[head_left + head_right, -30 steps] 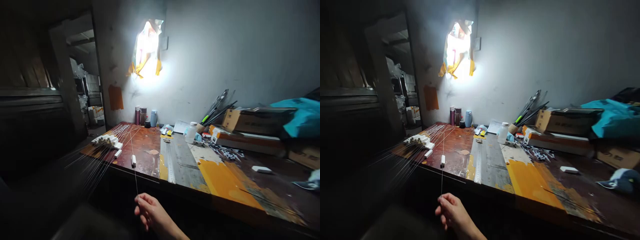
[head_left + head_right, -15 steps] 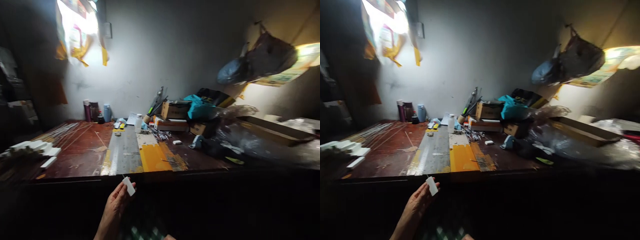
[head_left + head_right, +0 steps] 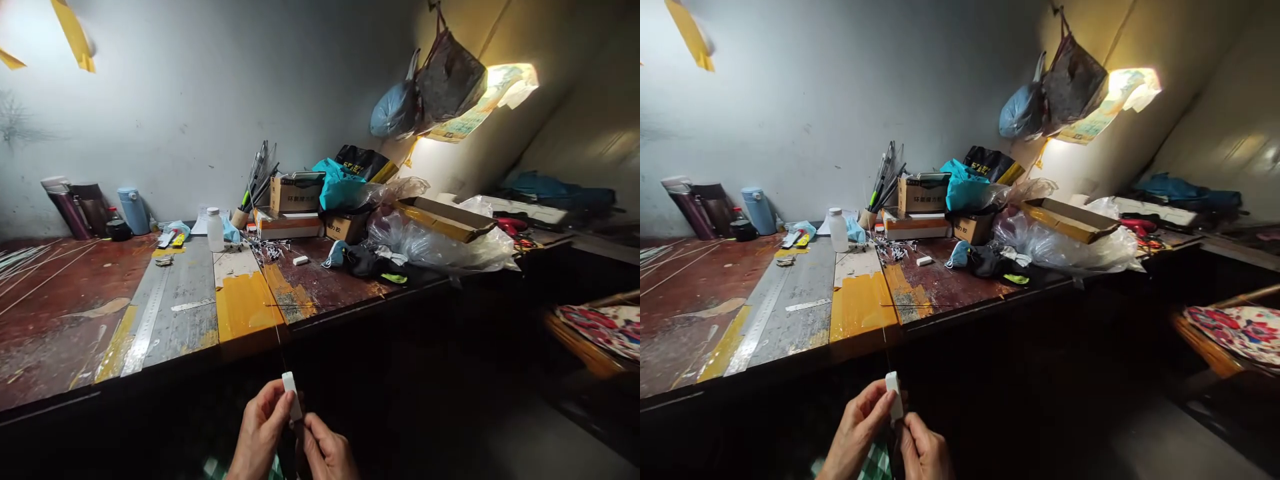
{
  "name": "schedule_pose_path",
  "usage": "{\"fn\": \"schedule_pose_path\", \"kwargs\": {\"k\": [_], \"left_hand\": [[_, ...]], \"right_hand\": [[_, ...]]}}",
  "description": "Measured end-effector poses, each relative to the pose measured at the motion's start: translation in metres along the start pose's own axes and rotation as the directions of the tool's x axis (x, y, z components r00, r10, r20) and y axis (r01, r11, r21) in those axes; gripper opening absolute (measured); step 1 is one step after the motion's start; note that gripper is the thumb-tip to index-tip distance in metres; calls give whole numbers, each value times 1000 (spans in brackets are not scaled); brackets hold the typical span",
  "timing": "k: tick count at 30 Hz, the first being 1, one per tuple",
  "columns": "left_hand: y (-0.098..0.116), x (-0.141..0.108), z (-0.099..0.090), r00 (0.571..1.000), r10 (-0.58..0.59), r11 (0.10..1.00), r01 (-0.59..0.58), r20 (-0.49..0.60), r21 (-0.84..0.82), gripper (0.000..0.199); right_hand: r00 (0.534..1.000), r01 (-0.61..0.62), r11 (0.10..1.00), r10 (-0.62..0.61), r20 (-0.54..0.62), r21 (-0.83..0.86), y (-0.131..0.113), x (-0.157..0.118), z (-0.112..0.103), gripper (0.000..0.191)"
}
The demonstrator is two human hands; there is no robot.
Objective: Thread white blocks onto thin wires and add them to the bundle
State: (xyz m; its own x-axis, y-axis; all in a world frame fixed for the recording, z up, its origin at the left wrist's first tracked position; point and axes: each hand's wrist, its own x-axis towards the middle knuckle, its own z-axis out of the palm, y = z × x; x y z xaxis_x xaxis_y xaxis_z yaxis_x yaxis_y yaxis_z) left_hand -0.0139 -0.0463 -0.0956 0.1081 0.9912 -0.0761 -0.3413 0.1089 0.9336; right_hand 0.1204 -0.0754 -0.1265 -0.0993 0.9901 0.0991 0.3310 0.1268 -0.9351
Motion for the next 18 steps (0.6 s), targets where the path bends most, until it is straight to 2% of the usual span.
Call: {"fn": "schedule_pose_path", "kwargs": {"k": [3,6,9,18], "left_hand": [[-6,11,3,998,28,999,-26,-50,47,33],[-10,23,0,995,39,997,-32,-96,72,34],[-13,32,-5,990,65,994,-52,-124,99,33],[-8,45,-6,981,93,989,-72,-172,127,32]], "right_hand": [[1000,-1,1000,1,17,5,-10,14,-7,33],[1000,-4,1000,4,-20,1,-8,27,-4,24],[998,12,1000,-14,-69,-27,-1,35,4,25],[998,44,998,-46,-48,-41,4,47,14,35]]}}
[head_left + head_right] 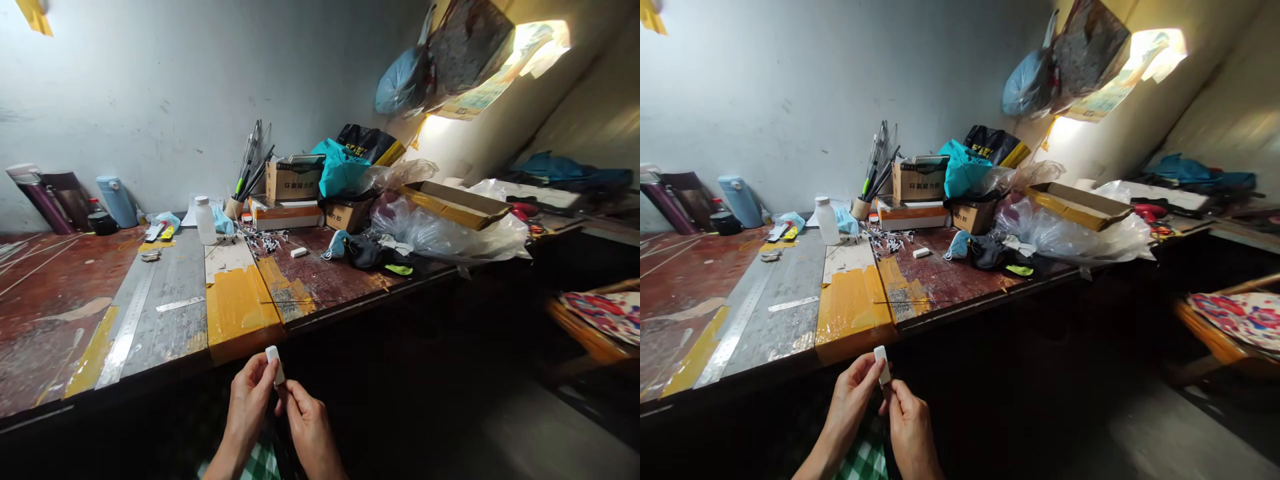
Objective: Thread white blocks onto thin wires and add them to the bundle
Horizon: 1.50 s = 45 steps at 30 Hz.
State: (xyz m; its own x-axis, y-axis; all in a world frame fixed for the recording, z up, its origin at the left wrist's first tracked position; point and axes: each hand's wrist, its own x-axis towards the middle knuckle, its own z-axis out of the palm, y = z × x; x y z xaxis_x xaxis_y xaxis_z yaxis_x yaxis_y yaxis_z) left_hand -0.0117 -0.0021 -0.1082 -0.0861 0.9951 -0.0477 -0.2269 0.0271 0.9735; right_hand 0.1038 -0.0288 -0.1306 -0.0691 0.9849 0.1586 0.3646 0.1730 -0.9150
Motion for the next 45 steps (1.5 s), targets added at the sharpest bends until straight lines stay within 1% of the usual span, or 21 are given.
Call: {"fn": "schedule_pose_path", "kwargs": {"k": [3,6,9,14,18,20,22,24,26,27,31,33,35,37,39,43,45], "left_hand": [[0,4,2,1000,8,1000,-8,-26,18,32],[-4,8,2,999,21,999,-20,-50,28,33],[-7,13,3,998,30,999,-28,-61,34,32],[-10,19,7,998,24,999,-22,-64,35,33],[-11,13,5,999,8,999,-7,-47,32,33],[-11,9,2,999,0,1000,1,-42,27,33],[-11,7,-1,999,0,1000,2,-45,26,32],[-11,8,-3,999,6,999,-4,-53,33,32],[-11,10,-3,998,12,999,-9,-62,41,31],[-11,11,-2,998,11,999,-8,-64,44,31],[-11,15,3,999,-7,999,10,-52,47,33],[-11,14,6,999,-8,999,11,-44,50,33],[-10,13,8,999,-1,998,3,-41,56,32],[-10,10,9,999,2,998,0,-41,62,32],[-11,7,8,999,-4,998,7,-42,68,32],[-11,1,5,998,-55,997,56,-27,48,34],[-10,-1,4,998,-63,997,65,-28,41,34]], "right_hand": [[1000,17,1000,-17,-3,0,1,2,1,31],[997,40,999,-41,-69,-13,5,5,2,19],[991,44,998,-49,-123,-41,8,10,3,20],[998,19,999,-21,-53,-36,3,16,-6,28],[999,36,998,-35,14,-54,-1,10,-9,32],[998,40,998,-37,52,-45,0,7,-7,28],[999,24,999,-23,45,-30,3,5,-2,19],[1000,11,1000,-11,0,-24,4,5,2,13],[999,8,1000,-9,-31,-28,4,8,3,17],[1000,5,1000,-5,-28,-30,3,9,2,20],[998,-19,999,21,56,-37,2,13,-4,33],[999,-8,999,10,50,-39,4,11,-6,29],[1000,1,999,-1,-1,-44,7,8,-7,21],[1000,-6,999,4,-29,-44,9,4,-8,17],[1000,-23,999,23,3,-34,8,1,-9,22],[991,-59,998,59,121,-3,4,-3,-12,32],[990,-64,998,63,130,0,3,-4,-10,29]]}}
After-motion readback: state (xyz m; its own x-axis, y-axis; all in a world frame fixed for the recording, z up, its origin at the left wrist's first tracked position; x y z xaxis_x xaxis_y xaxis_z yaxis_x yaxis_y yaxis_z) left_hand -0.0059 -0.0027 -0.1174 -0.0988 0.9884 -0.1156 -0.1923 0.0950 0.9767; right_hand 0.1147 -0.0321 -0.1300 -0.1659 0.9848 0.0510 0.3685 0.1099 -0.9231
